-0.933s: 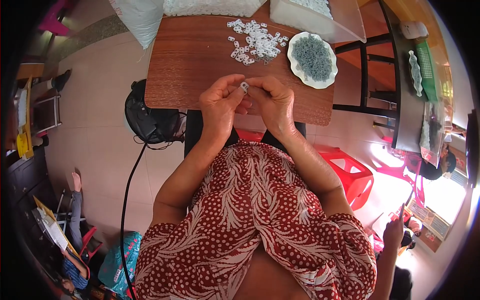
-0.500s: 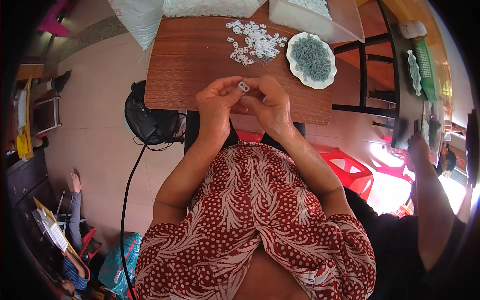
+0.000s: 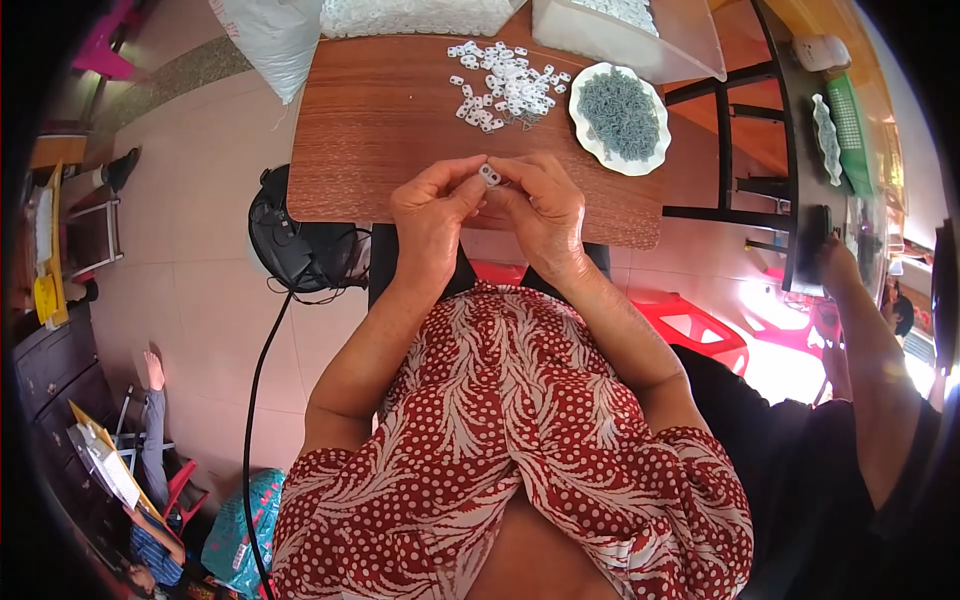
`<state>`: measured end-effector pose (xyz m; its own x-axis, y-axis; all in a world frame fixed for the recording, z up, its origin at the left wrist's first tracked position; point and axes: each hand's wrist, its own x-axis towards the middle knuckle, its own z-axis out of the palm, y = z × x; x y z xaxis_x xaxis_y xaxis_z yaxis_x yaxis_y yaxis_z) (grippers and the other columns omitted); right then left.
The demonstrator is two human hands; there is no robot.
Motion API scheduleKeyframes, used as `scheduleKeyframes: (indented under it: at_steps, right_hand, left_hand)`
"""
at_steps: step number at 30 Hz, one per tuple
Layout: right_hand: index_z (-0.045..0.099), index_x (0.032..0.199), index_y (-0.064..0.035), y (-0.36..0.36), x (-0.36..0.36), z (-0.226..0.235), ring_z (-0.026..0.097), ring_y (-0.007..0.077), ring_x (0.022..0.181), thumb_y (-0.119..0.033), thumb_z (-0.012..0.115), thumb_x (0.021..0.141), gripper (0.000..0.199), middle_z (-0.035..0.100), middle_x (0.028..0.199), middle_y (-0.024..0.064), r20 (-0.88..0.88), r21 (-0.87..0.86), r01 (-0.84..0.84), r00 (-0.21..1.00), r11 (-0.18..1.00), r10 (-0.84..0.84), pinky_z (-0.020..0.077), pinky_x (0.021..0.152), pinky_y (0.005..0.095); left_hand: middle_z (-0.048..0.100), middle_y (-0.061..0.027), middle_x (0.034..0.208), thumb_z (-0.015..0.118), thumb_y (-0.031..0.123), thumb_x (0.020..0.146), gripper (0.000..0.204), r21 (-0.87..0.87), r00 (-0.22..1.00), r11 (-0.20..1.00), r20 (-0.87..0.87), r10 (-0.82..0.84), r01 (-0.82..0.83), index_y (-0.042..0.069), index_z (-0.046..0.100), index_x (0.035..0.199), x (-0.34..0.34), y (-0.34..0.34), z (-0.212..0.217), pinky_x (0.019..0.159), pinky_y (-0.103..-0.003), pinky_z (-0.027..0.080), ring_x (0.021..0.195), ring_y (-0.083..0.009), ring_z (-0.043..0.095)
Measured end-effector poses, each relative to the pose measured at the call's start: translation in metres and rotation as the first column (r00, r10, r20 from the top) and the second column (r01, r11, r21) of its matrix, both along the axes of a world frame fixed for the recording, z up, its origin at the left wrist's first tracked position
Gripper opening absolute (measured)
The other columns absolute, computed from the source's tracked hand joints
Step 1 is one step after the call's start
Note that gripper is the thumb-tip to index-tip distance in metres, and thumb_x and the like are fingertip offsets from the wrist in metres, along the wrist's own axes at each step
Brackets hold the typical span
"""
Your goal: The recorder is manual assembling small white plastic components by inserting tiny grey pins into pre-drilled holes.
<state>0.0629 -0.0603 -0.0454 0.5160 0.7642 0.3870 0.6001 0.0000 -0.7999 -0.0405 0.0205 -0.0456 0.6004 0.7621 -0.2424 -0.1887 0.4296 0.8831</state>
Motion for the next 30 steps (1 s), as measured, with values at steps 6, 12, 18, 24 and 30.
scheduleKeyframes:
  at_steps: [6, 12, 18, 24, 30]
  right_hand:
    - [0.059, 0.097, 0.0018, -0.001, -0.008, 0.008, 0.059, 0.0108, 0.078, 0.009, 0.061, 0.076, 0.022, 0.06, 0.088, 0.0054, -0.43, -0.05, 0.031, 0.902, 0.998, -0.049, 0.0491, 0.07, 0.0227]
    - [0.058, 0.097, 0.0024, -0.002, -0.005, 0.01, 0.059, 0.0103, 0.079, 0.011, 0.058, 0.078, 0.021, 0.06, 0.091, 0.0053, -0.453, -0.005, -0.023, 0.891, 1.0, 0.018, 0.0498, 0.072, 0.0225]
    - [0.058, 0.099, 0.003, 0.0, -0.011, 0.021, 0.059, 0.0097, 0.079, 0.01, 0.058, 0.078, 0.022, 0.061, 0.09, 0.0044, -0.662, 0.033, 0.033, 0.749, 0.999, -0.003, 0.0499, 0.072, 0.0224]
    - [0.062, 0.098, 0.0022, -0.001, -0.004, 0.023, 0.057, 0.0075, 0.079, 0.007, 0.057, 0.081, 0.019, 0.063, 0.088, 0.0038, -0.57, 0.028, 0.014, 0.822, 1.0, 0.005, 0.0476, 0.071, 0.0205]
    - [0.063, 0.098, 0.0013, -0.003, -0.003, 0.025, 0.056, 0.0061, 0.076, 0.005, 0.057, 0.081, 0.018, 0.062, 0.085, 0.0023, -0.707, -0.018, 0.04, 0.706, 0.999, -0.041, 0.0465, 0.069, 0.0191]
  left_hand:
    - [0.061, -0.0014, 0.082, 0.062, 0.005, 0.083, 0.018, 0.096, 0.997, 0.995, 0.076, 0.008, -0.015, -0.001, 0.064, 0.099, 0.002, -0.002, -0.003, 0.059, -0.017, 0.044, 0.066, -0.0048, 0.052]
    - [0.06, -0.0002, 0.081, 0.062, 0.007, 0.083, 0.018, 0.132, 0.997, 0.991, 0.081, 0.009, -0.02, -0.001, 0.062, 0.1, 0.003, -0.002, -0.001, 0.06, -0.016, 0.042, 0.066, -0.0043, 0.05]
    - [0.06, 0.0001, 0.082, 0.063, 0.007, 0.082, 0.019, 0.035, 0.987, 0.997, 0.144, -0.073, 0.069, -0.001, 0.062, 0.099, 0.0, 0.009, -0.002, 0.06, -0.015, 0.042, 0.067, -0.0032, 0.05]
    - [0.061, -0.0008, 0.083, 0.061, 0.005, 0.083, 0.02, 0.134, 0.991, 0.987, 0.094, -0.1, 0.087, -0.001, 0.061, 0.102, -0.001, 0.01, 0.0, 0.061, -0.016, 0.044, 0.068, -0.0038, 0.052]
    - [0.056, 0.0008, 0.09, 0.061, -0.001, 0.081, 0.026, 0.231, 0.982, 0.959, 0.055, -0.183, 0.166, 0.001, 0.061, 0.107, -0.005, 0.012, 0.002, 0.067, -0.017, 0.044, 0.078, -0.0055, 0.052]
